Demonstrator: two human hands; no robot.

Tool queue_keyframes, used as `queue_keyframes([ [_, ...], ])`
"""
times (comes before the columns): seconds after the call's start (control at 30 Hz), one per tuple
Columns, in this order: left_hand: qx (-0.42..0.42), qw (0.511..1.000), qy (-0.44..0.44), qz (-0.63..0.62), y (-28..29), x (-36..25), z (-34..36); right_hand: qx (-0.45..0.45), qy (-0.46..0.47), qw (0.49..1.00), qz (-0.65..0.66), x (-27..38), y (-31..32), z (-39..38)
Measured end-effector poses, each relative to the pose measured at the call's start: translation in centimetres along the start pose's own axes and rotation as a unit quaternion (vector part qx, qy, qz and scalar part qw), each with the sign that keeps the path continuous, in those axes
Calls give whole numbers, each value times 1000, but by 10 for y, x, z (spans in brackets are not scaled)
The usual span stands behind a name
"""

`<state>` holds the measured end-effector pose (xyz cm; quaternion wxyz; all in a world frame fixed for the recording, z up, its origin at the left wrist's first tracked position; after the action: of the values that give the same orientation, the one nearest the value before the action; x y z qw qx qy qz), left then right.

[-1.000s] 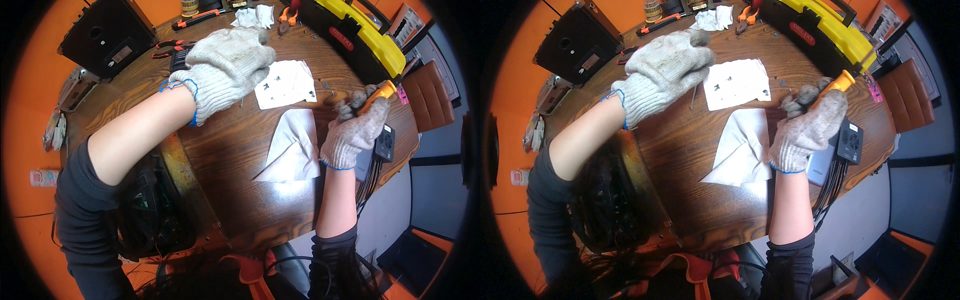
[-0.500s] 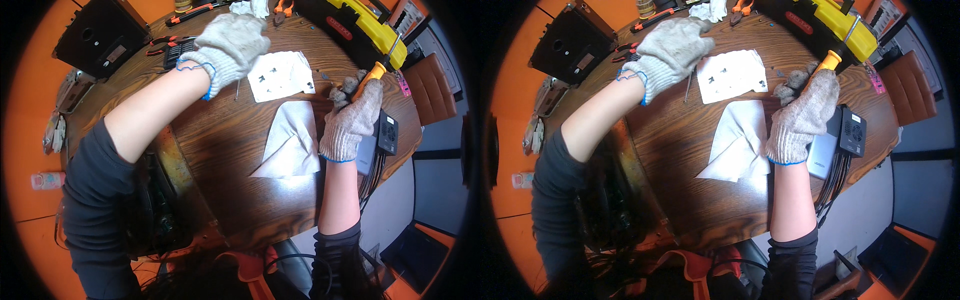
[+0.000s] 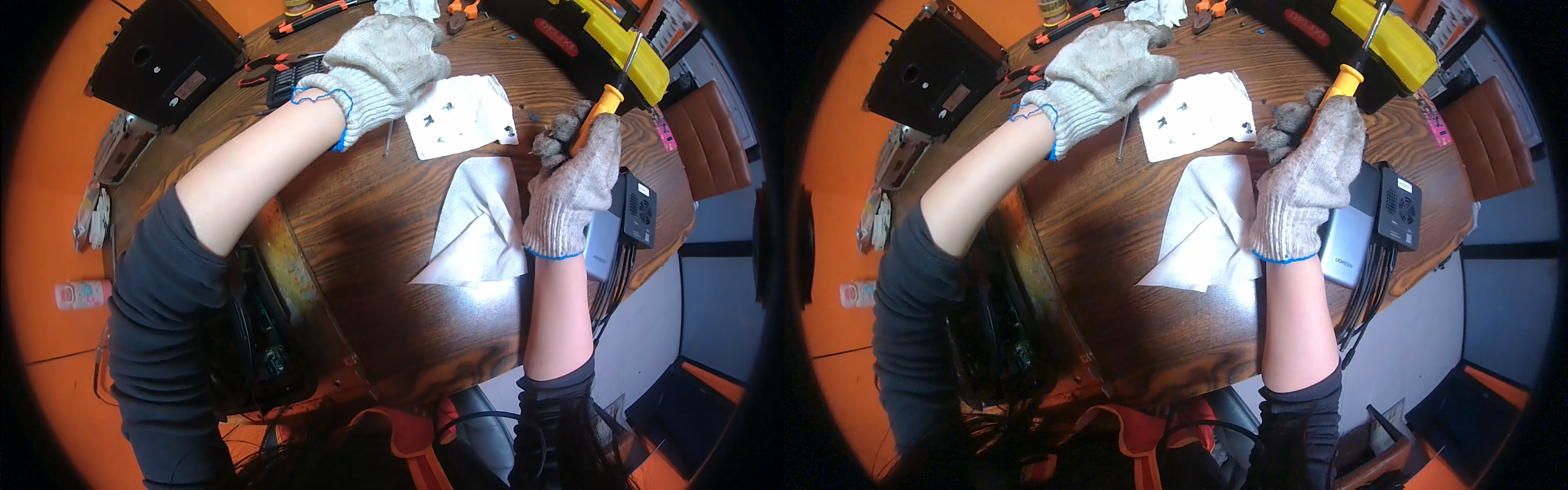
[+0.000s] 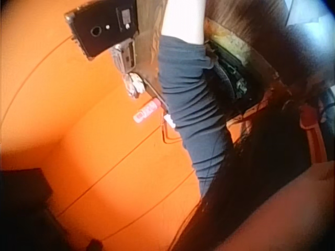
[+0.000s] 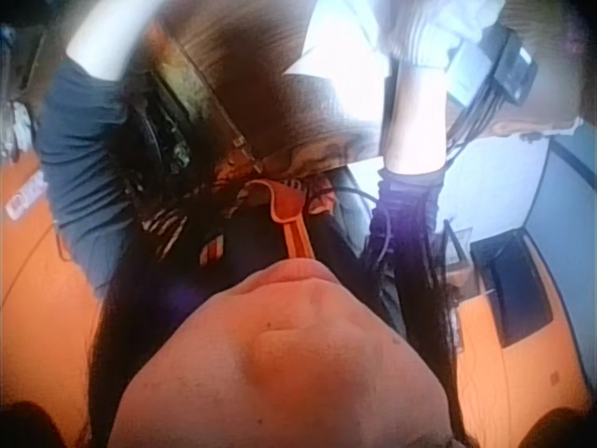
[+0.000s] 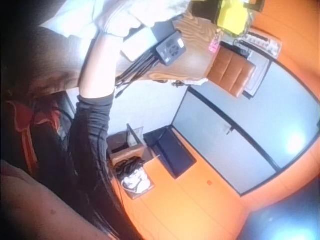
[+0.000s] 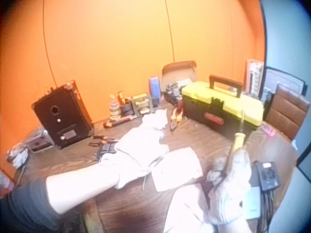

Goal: The person puts on gloves and uses a screwdriver to remove screws from a disassembled fan unit on a workbench. They manipulate the fan blades and internal components while working on the device.

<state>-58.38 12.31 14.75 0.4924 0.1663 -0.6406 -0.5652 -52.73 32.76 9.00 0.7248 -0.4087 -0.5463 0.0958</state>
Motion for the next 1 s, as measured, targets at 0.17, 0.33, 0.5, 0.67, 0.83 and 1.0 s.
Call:
queue_keyframes([
  [0.17,43,999,12,1,5,-2,-6,12,-8,1000,-7,2,-1,-2],
  [0.33,32,999,-31,-11,9,-7,-13,-7,-9,1000,3,-1,0,0],
  [0.5,18,999,-21,-46,11,-9,-14,-2,-3,1000,12,-3,0,2],
  [0.67,39,998,-44,-1,6,-11,-13,14,-14,1000,23,-1,1,-1],
  [0.83,-31,998,-35,44,2,-6,-16,20,-14,999,22,-2,1,0],
  [1.0,4,999,-48,-2,-1,-5,-17,0,-16,1000,24,-4,3,1],
])
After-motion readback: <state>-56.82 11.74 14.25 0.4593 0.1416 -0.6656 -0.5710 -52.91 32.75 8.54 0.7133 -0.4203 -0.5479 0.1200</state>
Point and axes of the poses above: each hand's wrist, its own z-axis towards the middle knuckle, its own y-axis out of the back of the hand, x = y × z, the point moved 2 cm from there along z, towards the middle knuckle, and after that the axes turned 10 degrees about z, right-handed, at the moved point
